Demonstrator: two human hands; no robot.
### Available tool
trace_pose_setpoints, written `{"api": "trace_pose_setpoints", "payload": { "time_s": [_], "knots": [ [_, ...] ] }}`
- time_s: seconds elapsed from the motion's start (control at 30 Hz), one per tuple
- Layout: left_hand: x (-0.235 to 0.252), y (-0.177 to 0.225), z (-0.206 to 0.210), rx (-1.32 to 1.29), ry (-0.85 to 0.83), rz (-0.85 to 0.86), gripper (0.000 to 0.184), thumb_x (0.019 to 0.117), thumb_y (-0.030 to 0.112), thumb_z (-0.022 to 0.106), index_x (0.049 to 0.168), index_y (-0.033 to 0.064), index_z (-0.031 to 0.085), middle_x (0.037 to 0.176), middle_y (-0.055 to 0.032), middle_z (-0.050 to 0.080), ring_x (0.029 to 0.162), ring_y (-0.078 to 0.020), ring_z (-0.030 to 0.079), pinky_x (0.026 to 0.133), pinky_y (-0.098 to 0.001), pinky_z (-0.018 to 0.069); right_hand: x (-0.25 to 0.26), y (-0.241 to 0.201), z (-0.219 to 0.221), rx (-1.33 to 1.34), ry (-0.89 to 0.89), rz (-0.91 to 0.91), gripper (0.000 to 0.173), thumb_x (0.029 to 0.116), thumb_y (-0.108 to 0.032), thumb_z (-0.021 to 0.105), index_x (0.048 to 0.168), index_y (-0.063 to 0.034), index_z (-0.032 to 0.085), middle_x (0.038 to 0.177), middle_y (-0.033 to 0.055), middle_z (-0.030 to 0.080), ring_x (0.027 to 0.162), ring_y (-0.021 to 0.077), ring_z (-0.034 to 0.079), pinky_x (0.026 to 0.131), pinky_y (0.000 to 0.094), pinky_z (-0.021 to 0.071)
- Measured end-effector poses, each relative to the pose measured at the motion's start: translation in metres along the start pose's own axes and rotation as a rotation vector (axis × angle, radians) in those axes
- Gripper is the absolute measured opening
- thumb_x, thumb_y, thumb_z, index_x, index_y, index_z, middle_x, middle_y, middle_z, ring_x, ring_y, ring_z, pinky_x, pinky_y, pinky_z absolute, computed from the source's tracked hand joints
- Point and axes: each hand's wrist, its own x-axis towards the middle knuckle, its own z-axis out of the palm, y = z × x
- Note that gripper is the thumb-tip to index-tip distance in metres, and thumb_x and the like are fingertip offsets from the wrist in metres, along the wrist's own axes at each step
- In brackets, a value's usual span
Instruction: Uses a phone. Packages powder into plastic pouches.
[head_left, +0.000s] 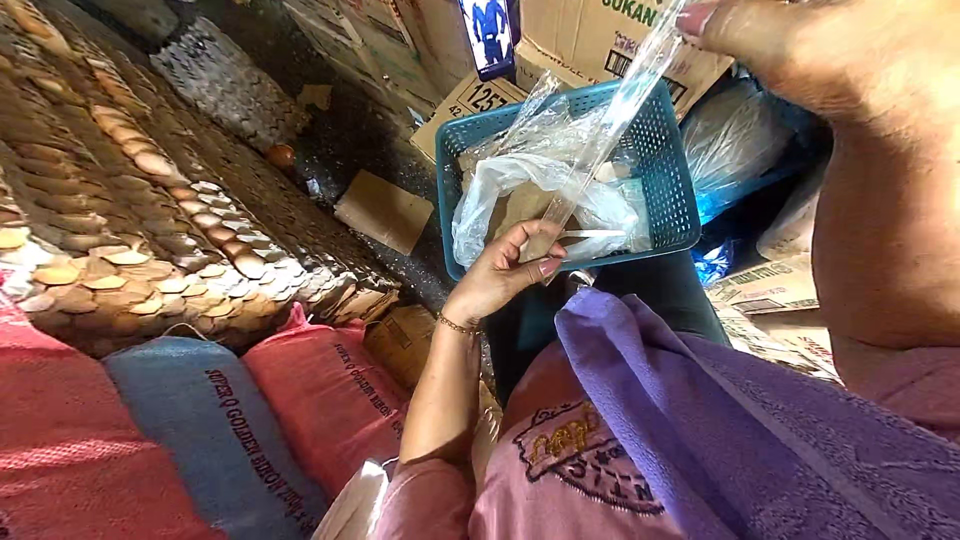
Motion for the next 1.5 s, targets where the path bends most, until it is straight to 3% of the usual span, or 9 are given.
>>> {"api": "trace_pose_setpoints", "payload": {
  "time_s": [0.1,0.23,0.3,0.37,0.43,0.5,0.67,0.9,1.5],
  "knots": [
    [-0.003,0.003,-0.001,0.057,0.022,0.009,0.031,0.0998,0.007,0.057,0.131,0.0051,0.058,0.101,-0.0012,0.067,0.086,-0.0058,0.064,0.079,-0.0223,0.055,-0.001,-0.001,0.002,0.015,-0.032,-0.009,0.025,0.0916,-0.04,0.066,0.095,-0.0158,0.072,0.085,-0.0079,0.064,0.076,-0.0045,0.057,0.072,0.0242,0.0493],
    [-0.014,0.011,-0.011,0.285,0.112,-0.045,0.029,0.1039,0.015,0.055,0.133,0.0095,0.057,0.099,-0.0008,0.067,0.081,-0.0057,0.063,0.074,-0.0229,0.0537,-0.002,0.001,0.007,0.017,-0.137,0.005,0.034,0.0954,-0.041,0.06,0.111,-0.0144,0.073,0.106,-0.0007,0.07,0.096,0.0045,0.064,0.088,0.0355,0.0518],
    [-0.022,0.013,-0.02,0.404,0.155,-0.076,0.026,0.1054,0.019,0.055,0.13,0.0095,0.057,0.098,-0.001,0.067,0.08,-0.0058,0.063,0.073,-0.0238,0.0542,-0.005,0.007,0.016,0.007,-0.206,0.01,0.033,0.0971,-0.042,0.057,0.108,-0.0151,0.073,0.115,0.001,0.069,0.104,0.0087,0.063,0.09,0.041,0.0506],
    [-0.034,0.014,-0.03,0.491,0.183,-0.086,0.024,0.1058,0.022,0.054,0.125,0.0083,0.059,0.096,-0.0003,0.068,0.078,-0.005,0.063,0.071,-0.0235,0.0538,-0.008,0.014,0.027,0.022,-0.282,-0.058,0.029,0.0985,-0.034,0.056,0.102,-0.0095,0.071,0.126,0.0072,0.067,0.118,0.0152,0.061,0.1,0.0425,0.0484],
    [-0.047,0.018,-0.037,0.545,0.21,-0.111,0.021,0.106,0.022,0.054,0.121,0.0099,0.062,0.093,0.0018,0.069,0.074,-0.0029,0.062,0.067,-0.0206,0.0525,-0.012,0.022,0.042,0.064,-0.321,-0.079,0.024,0.0984,-0.026,0.058,0.099,-0.0053,0.071,0.126,0.0113,0.067,0.12,0.0197,0.061,0.101,0.044,0.0489],
    [-0.059,0.024,-0.04,0.613,0.232,-0.147,0.019,0.1056,0.022,0.055,0.12,0.0115,0.063,0.09,0.0019,0.068,0.07,-0.0027,0.06,0.064,-0.0206,0.0522,-0.018,0.03,0.057,0.098,-0.359,-0.046,0.024,0.0999,-0.023,0.059,0.105,-0.0032,0.072,0.129,0.0129,0.066,0.123,0.0221,0.061,0.103,0.0458,0.0486],
    [-0.074,0.044,-0.047,0.841,0.239,-0.253,0.019,0.1048,0.02,0.057,0.119,0.0092,0.065,0.085,-0.0018,0.066,0.067,-0.0059,0.058,0.064,-0.027,0.0505,-0.026,0.039,0.071,0.093,-0.417,-0.017,0.03,0.1026,-0.029,0.059,0.12,-0.0067,0.07,0.137,0.0137,0.063,0.127,0.0258,0.059,0.106,0.0504,0.0466],
    [-0.077,0.074,-0.053,1.151,0.204,-0.334,0.02,0.1057,0.02,0.056,0.112,0.0058,0.068,0.086,-0.0105,0.068,0.072,-0.0249,0.065,0.067,-0.053,0.054,-0.034,0.052,0.066,0.039,-0.411,0.028,0.031,0.1027,-0.031,0.058,0.119,-0.0083,0.073,0.142,0.0146,0.06,0.133,0.0292,0.056,0.108,0.0538,0.0448],
    [-0.065,0.107,-0.046,1.408,0.094,-0.392,0.018,0.105,0.019,0.057,0.103,0.0037,0.067,0.083,-0.0135,0.066,0.07,-0.0321,0.066,0.064,-0.0582,0.0525,-0.039,0.058,0.067,0.032,-0.429,-0.002,0.033,0.1029,-0.031,0.057,0.119,-0.0065,0.073,0.142,0.0158,0.06,0.136,0.0301,0.054,0.111,0.0533,0.0421]
  ]
}}
